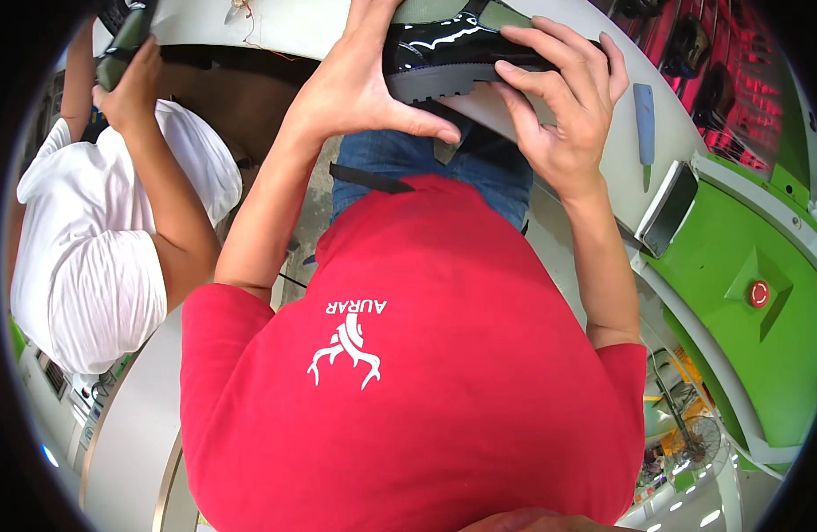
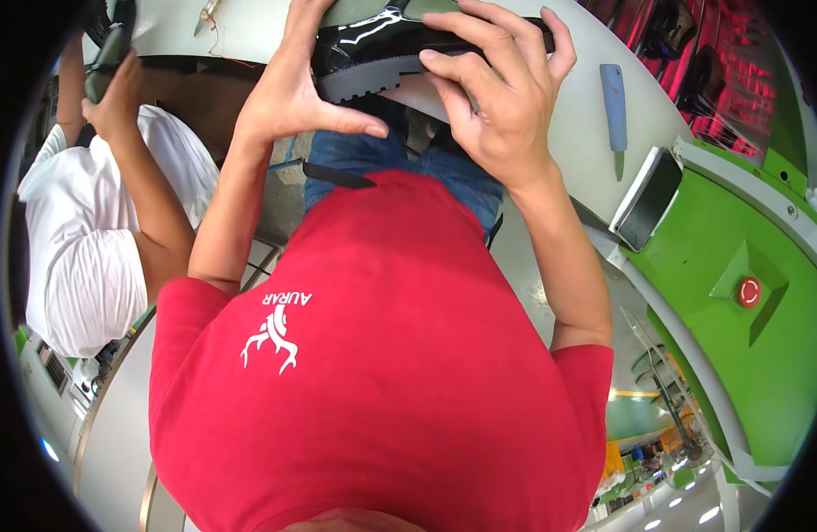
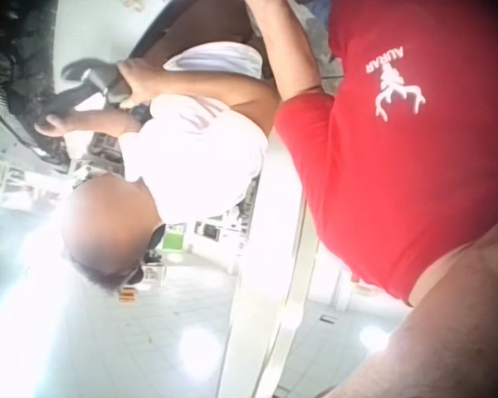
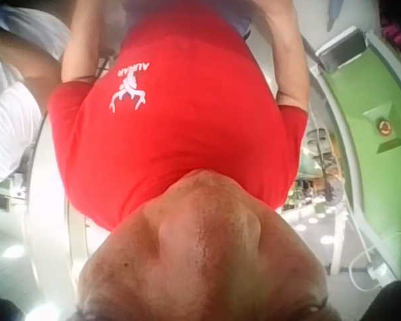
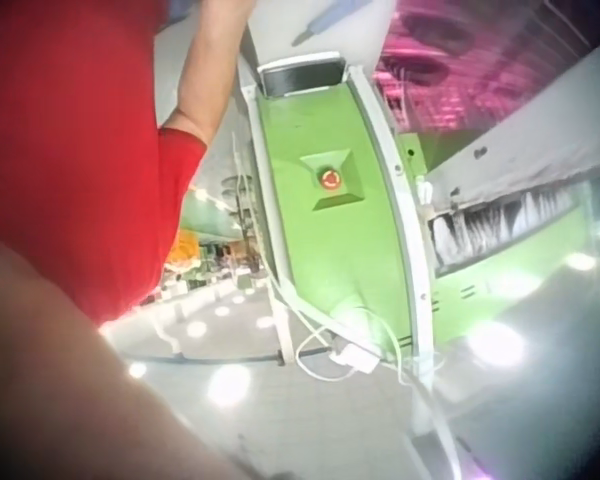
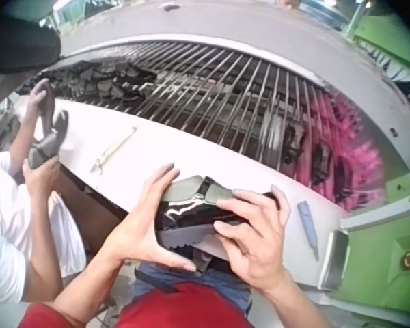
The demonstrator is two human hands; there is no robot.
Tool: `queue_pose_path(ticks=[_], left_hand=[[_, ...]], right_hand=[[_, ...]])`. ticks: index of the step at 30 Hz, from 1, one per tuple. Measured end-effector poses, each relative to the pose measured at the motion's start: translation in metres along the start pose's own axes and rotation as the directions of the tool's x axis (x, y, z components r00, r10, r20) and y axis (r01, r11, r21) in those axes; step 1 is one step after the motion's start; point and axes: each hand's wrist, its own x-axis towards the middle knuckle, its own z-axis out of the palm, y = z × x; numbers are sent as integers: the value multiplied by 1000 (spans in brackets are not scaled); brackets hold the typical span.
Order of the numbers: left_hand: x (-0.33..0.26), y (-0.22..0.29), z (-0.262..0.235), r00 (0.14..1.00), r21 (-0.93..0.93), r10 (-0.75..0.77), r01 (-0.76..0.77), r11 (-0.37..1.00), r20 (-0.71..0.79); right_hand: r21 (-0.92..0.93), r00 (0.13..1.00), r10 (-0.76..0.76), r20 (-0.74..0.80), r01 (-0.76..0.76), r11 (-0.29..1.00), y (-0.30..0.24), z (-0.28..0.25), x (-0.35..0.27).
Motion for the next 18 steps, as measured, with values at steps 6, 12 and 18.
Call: queue_pose_path(ticks=[6,12,18], left_hand=[[-2,-7,14,984,-53,61,-71,996,-169],[-6,-2,16,966,-62,118,-135,989,-228],[-5,-4,15,968,-76,143,-162,984,-207]], right_hand=[[-18,999,9,33,-8,1000,-1,-3,3],[135,978,179,111,-193,972,0,-31,29],[-4,988,124,91,-124,992,7,-24,11]])
